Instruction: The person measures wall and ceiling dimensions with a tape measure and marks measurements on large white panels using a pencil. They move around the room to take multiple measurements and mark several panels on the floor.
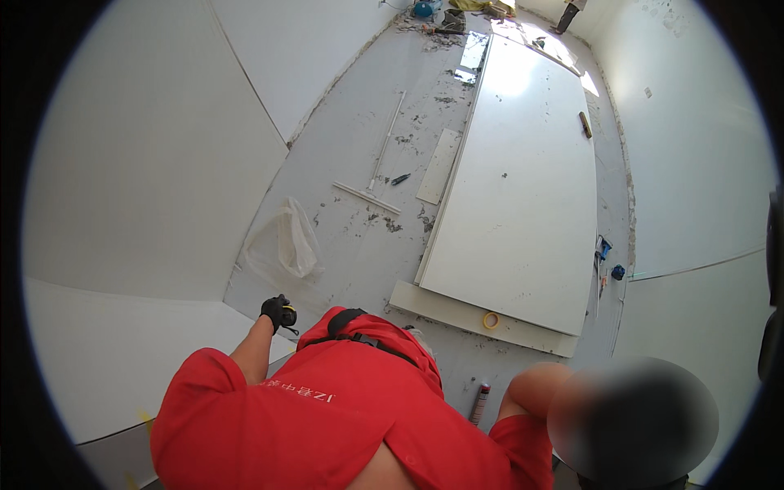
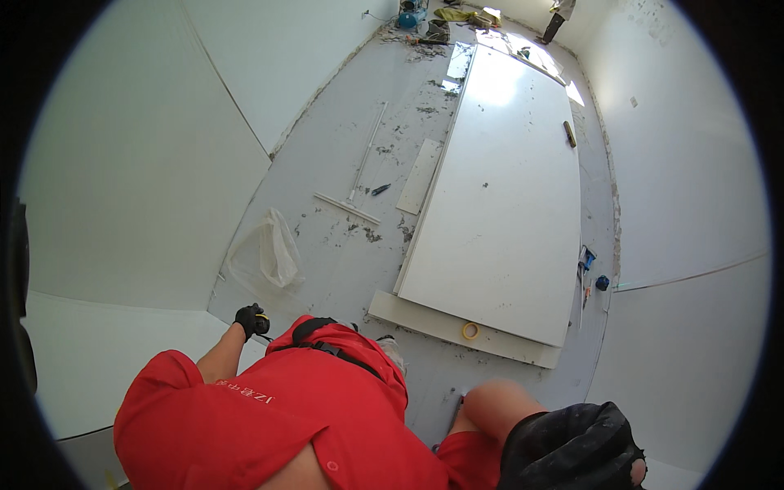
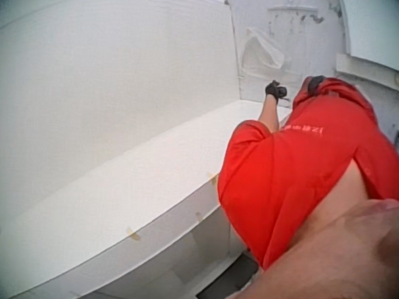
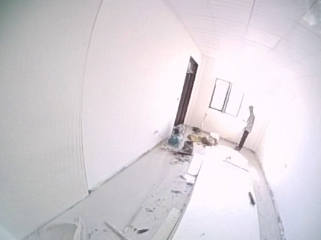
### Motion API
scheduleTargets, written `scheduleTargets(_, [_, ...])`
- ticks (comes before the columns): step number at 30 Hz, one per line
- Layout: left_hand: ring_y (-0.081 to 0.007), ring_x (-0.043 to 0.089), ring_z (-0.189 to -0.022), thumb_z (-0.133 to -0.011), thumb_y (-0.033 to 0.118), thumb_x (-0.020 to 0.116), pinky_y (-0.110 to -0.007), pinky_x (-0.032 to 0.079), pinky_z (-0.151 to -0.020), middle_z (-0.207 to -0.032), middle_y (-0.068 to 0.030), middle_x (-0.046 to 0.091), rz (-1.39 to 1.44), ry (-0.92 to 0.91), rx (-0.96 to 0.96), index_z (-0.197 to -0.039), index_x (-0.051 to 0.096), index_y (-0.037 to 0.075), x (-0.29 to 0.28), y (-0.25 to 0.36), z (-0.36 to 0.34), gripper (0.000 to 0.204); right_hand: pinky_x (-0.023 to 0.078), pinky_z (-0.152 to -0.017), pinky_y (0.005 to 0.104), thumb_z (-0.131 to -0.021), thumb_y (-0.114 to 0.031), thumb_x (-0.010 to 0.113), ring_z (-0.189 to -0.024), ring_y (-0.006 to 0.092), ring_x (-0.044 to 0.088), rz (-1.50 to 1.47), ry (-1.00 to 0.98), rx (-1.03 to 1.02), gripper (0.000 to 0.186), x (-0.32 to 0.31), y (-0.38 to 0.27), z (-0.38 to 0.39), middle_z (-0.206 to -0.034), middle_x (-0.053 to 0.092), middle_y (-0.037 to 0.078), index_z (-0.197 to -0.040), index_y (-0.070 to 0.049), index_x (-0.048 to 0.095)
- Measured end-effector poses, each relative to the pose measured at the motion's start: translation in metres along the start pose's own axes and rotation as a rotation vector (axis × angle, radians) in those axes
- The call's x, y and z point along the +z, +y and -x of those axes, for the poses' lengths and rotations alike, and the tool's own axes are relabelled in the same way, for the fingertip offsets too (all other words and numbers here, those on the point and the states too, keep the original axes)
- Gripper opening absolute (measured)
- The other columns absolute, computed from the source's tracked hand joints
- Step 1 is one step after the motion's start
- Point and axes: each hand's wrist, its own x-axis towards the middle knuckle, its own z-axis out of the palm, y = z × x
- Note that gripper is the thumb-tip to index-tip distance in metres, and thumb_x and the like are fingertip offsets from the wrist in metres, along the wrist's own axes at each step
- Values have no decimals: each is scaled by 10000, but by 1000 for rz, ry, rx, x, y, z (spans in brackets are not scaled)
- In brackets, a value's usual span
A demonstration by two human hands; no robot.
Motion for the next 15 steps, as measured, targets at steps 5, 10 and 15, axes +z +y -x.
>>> scheduleTargets(5, [-259,796,-998,-1121,351,592,-421,633,-894,-1077,-136,809,165,33,52,-1157,799,14,3,24,-4,397,513,-779,358,-1132,-437,611,-858,169,634,-134,100,-107,307,-19,59,-2,-1071,702,-69,-1356,-310,777])
scheduleTargets(10, [-227,766,-1067,-1151,406,598,-392,612,-944,-1124,-126,800,218,-5,116,-1180,799,10,31,64,-22,445,535,-826,359,-1131,-416,614,-890,197,663,-187,94,-85,327,-9,96,-3,-1123,732,-46,-1387,-279,767])
scheduleTargets(15, [-239,777,-1003,-1152,423,603,-403,624,-892,-1084,-125,800,-35,-45,77,-1176,791,25,7,55,-88,441,544,-867,365,-1123,-389,616,-933,225,682,-160,133,-78,336,12,130,-17,-1149,744,-2,-1386,-233,754])
